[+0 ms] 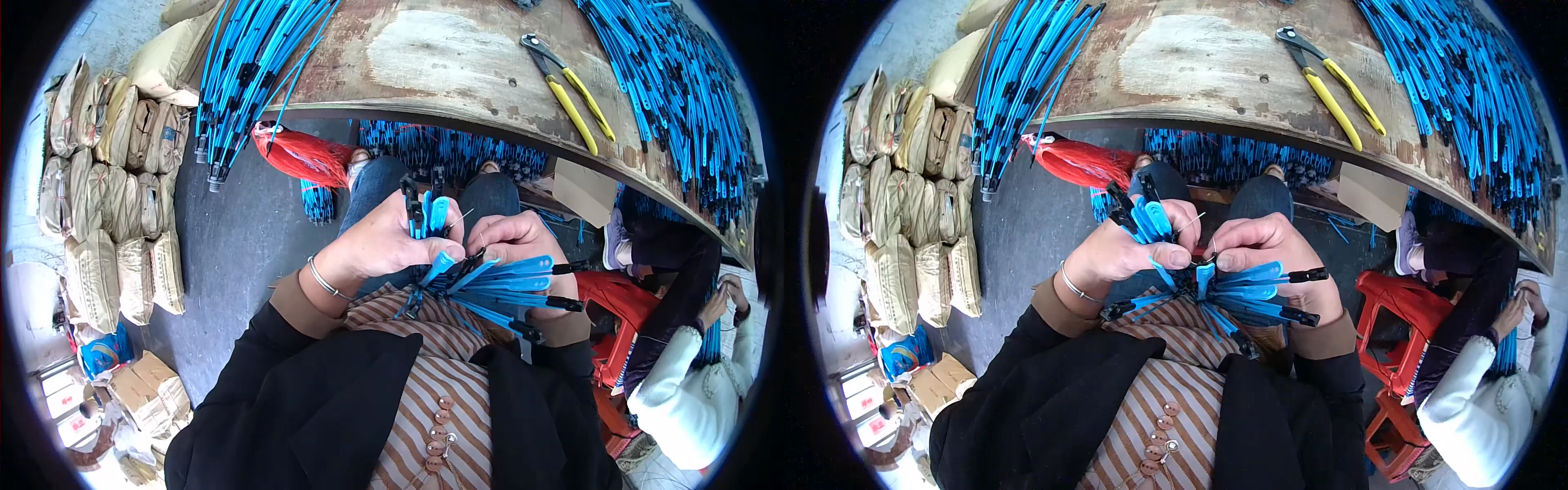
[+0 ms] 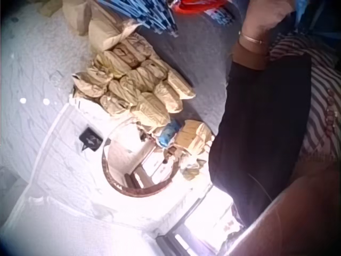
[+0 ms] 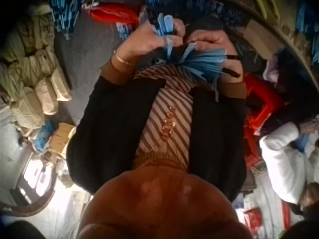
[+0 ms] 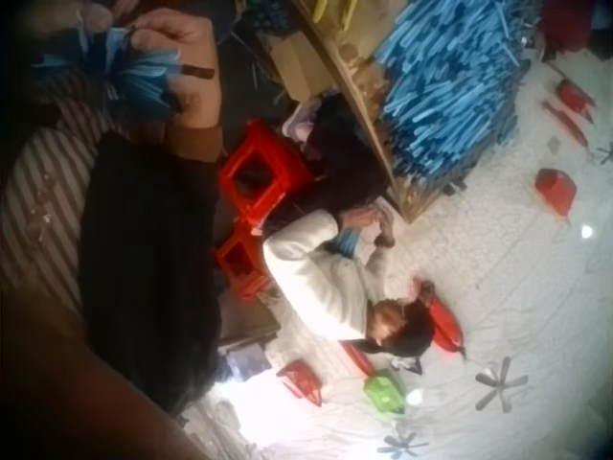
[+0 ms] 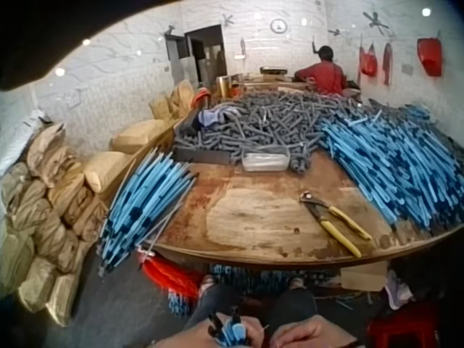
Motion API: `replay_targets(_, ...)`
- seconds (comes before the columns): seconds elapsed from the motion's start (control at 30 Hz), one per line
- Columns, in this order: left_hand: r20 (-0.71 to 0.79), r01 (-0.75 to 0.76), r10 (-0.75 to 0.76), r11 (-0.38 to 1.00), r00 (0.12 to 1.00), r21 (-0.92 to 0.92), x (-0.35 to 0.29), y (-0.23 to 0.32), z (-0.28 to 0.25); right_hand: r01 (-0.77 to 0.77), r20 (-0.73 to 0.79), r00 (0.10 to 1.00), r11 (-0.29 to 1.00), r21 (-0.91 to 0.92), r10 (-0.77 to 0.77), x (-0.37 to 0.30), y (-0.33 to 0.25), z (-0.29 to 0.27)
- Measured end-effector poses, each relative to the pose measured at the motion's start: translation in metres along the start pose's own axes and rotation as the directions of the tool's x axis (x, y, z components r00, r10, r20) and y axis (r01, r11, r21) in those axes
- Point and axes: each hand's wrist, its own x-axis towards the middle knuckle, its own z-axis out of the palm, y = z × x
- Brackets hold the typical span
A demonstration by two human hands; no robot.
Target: The person assembles an umbrella frame by attaching ribs around a central hub by hand, tightening the binding wire with pliers, and fanning the ribs outward.
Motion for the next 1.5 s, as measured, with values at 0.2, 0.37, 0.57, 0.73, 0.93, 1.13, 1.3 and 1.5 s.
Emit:
replay_targets(0.2,-0.13,-0.049,0.052,0.998,0.99,0.026,0.001,0.004,0.003,-0.163,-0.359,0.92,0.987,0.013,0.156,-0.006,-0.014,0.035)
replay_targets(0.37,-0.142,0.056,-0.055,0.998,0.988,0.005,-0.001,0.013,0.005,-0.115,-0.402,0.911,0.993,-0.038,0.09,-0.004,-0.012,0.036)
replay_targets(0.57,0.013,0.174,-0.174,0.985,0.985,0.022,-0.003,0.021,0.012,0.001,0.065,0.998,1.0,0.009,-0.002,-0.002,-0.009,0.014)
replay_targets(0.73,-0.014,0.127,-0.127,0.989,0.992,0.074,-0.004,0.017,0.013,0.004,0.113,0.994,0.993,-0.115,0.009,0.002,-0.012,0.017)
replay_targets(0.93,-0.06,0.136,-0.133,0.99,0.989,0.044,-0.009,0.005,0.0,0.056,-0.26,0.966,0.97,0.236,0.007,0.002,0.013,0.018)
replay_targets(1.13,-0.06,0.094,-0.098,0.993,0.993,-0.07,-0.014,0.006,-0.016,0.397,-0.379,0.862,0.913,0.092,-0.336,0.018,0.005,-0.018)
replay_targets(1.3,-0.263,-0.02,-0.065,0.952,0.963,-0.306,-0.017,-0.005,-0.025,0.341,-0.127,0.9,0.854,-0.393,-0.418,-0.005,0.051,-0.047)
replay_targets(1.5,-0.312,-0.123,0.02,0.942,0.95,-0.313,-0.016,-0.012,-0.008,0.266,-0.127,0.938,0.905,-0.331,-0.322,0.02,0.068,0.006)
